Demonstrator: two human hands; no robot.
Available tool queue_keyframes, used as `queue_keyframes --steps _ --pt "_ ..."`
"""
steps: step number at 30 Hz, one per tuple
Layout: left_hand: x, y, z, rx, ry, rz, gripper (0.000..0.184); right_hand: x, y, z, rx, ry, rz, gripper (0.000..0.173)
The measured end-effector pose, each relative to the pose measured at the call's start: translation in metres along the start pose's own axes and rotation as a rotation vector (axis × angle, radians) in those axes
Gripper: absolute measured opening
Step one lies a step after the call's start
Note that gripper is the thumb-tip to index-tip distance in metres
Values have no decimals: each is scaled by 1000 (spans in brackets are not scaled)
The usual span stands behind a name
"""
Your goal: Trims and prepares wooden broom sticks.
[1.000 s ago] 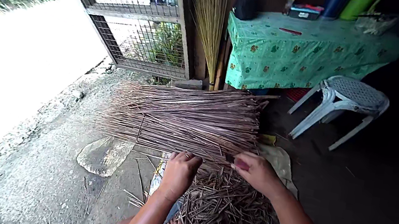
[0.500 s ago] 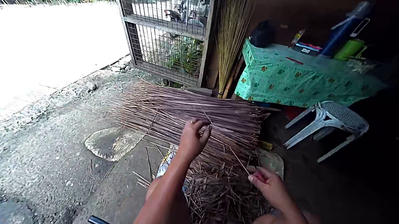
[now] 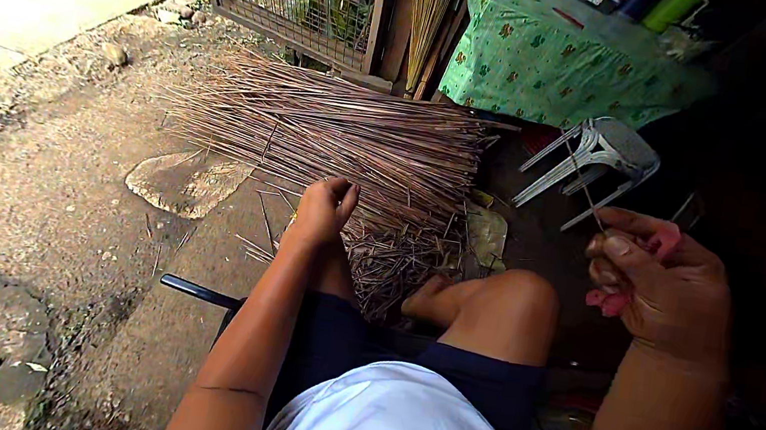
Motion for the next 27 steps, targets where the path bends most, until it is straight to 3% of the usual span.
queue_keyframes --steps 3,12,18,22,25,27 --pt "-8 2 3 -47 -67 11 33 -13 -10 -7 -13 -66 31 33" --pt "-38 -6 -2 107 -147 -225 33 9 -46 -27 32 -75 191 32" --pt "-22 -10 -3 99 -146 -252 31 36 -107 -39 312 -124 298 36" --pt "-25 -11 -7 67 -205 -178 31 77 -130 -56 275 43 289 35" --pt "-26 -16 -13 61 -214 -216 35 104 -126 -63 238 158 361 18" --pt "-20 -21 -15 12 -192 -154 36 113 -132 -60 308 182 418 10"
Point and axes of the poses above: each hand's wrist, its own z-axis towards the middle knuckle, its own y-axis out of the palm, x = y × z, the point moved 9 cm from there along z, towards the middle knuckle, and after that the axes turned 10 degrees about z, right-handed, at the moved point
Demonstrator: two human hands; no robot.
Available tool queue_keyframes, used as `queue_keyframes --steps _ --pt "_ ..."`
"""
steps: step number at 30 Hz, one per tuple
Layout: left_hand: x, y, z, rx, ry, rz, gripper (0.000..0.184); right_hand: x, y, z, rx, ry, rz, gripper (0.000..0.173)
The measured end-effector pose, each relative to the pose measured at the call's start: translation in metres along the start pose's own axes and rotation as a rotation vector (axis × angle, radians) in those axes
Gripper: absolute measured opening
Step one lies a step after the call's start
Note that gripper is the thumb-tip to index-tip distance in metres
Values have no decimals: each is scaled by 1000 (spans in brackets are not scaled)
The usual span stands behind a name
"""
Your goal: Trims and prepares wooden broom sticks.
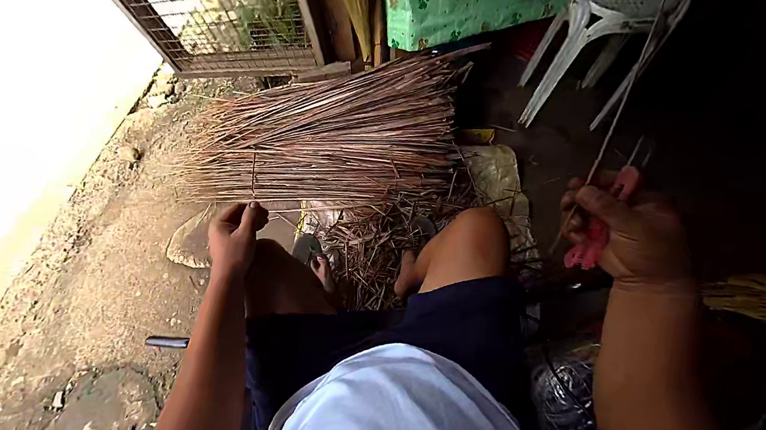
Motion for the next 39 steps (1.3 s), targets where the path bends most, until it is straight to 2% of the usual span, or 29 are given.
queue_keyframes --steps 3,5,9,12,15,18,20,21,23,25,27,30,32,34,37,39 --pt "15 -4 -14 -78 70 207 37 -6 -34 25 190 7 -23 7" --pt "24 1 -25 -105 124 259 40 -9 -84 36 342 109 -144 15" --pt "38 8 -41 35 229 55 28 14 -206 28 624 405 -372 27" --pt "45 31 -45 10 290 13 29 59 -256 -4 759 585 -455 34" --pt "38 68 -48 -91 373 111 34 117 -268 -56 832 771 -413 43" --pt "21 79 -40 -136 272 249 36 143 -255 -104 873 965 -424 43" --pt "16 68 -26 -142 100 217 38 133 -266 -103 857 953 -474 38" --pt "17 60 -18 -126 27 165 39 123 -272 -92 790 925 -506 41" --pt "18 44 0 -60 -67 -4 36 100 -282 -49 604 907 -737 44" --pt "21 42 23 40 -91 -216 27 74 -259 10 481 892 -958 34" --pt "25 55 55 120 -83 -350 20 65 -210 77 315 875 -1095 27" --pt "16 91 91 161 -130 -474 23 110 -103 163 -84 885 -1275 28" --pt "1 117 100 134 -177 -517 24 181 -35 199 -347 874 -1301 30" --pt "-15 132 99 67 -282 -566 26 273 19 222 -529 837 -1250 34" --pt "-33 133 103 31 -409 -646 30 426 72 243 -696 777 -1242 37" --pt "-43 128 107 38 -449 -660 31 517 99 244 -761 765 -1247 33"
Point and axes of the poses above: each hand's wrist, its own z-axis towards the middle knuckle, its own y-axis out of the palm, x = y × z, the point moved 9 cm from there along z, towards the middle knuckle, and after that the axes turned 10 degrees about z, right-handed, at the moved point
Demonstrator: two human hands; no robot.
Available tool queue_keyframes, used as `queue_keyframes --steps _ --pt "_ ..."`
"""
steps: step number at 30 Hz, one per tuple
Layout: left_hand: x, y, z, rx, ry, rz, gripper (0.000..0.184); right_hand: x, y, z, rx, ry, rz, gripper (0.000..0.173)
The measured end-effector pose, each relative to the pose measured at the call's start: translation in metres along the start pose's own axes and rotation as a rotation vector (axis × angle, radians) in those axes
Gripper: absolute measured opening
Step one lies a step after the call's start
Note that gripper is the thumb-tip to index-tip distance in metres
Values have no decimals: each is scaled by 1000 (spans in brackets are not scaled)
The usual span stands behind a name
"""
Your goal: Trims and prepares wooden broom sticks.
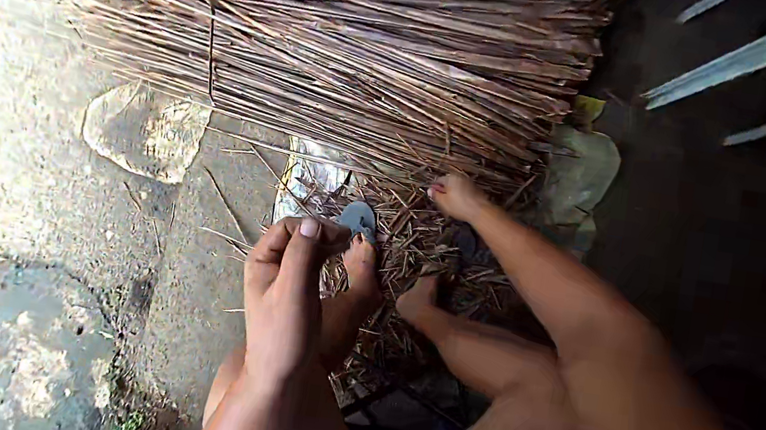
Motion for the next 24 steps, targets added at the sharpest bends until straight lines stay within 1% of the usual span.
queue_keyframes --steps 2,3,5,8,10,11,14,17,19,20,22,24 --pt "-5 2 2 -51 -1 -54 32 -7 38 59 -4 36 -11 31" --pt "-8 8 1 -112 -2 -72 31 -7 52 80 6 72 -9 31" --pt "-10 28 -3 -274 -21 -57 32 -1 76 109 32 136 -36 31" --pt "-7 56 -8 -504 -68 23 32 19 99 131 10 194 -134 35" --pt "-7 67 -7 -574 -60 59 29 31 101 136 -16 215 -236 34" --pt "-8 70 -5 -594 -47 74 28 32 98 137 -21 199 -267 31" --pt "-8 71 5 -605 10 170 23 18 71 132 -10 69 -222 27" --pt "1 66 19 -530 69 237 22 -6 24 115 89 -110 -123 30" --pt "7 55 30 -404 73 221 24 -26 -7 90 164 -238 -59 34" --pt "9 45 37 -304 62 201 32 -38 -22 73 183 -280 -22 34" --pt "9 15 52 -50 14 142 54 -62 -45 37 199 -346 51 34" --pt "8 -15 66 197 -38 58 66 -89 -61 0 204 -428 101 32"
Point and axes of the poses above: each hand's wrist, its own z-axis towards the middle knuckle, its own y-axis out of the palm, x = y × z, the point moved 9 cm from there along z, towards the middle knuckle, and after that the axes turned 10 degrees about z, right-handed, at the moved point
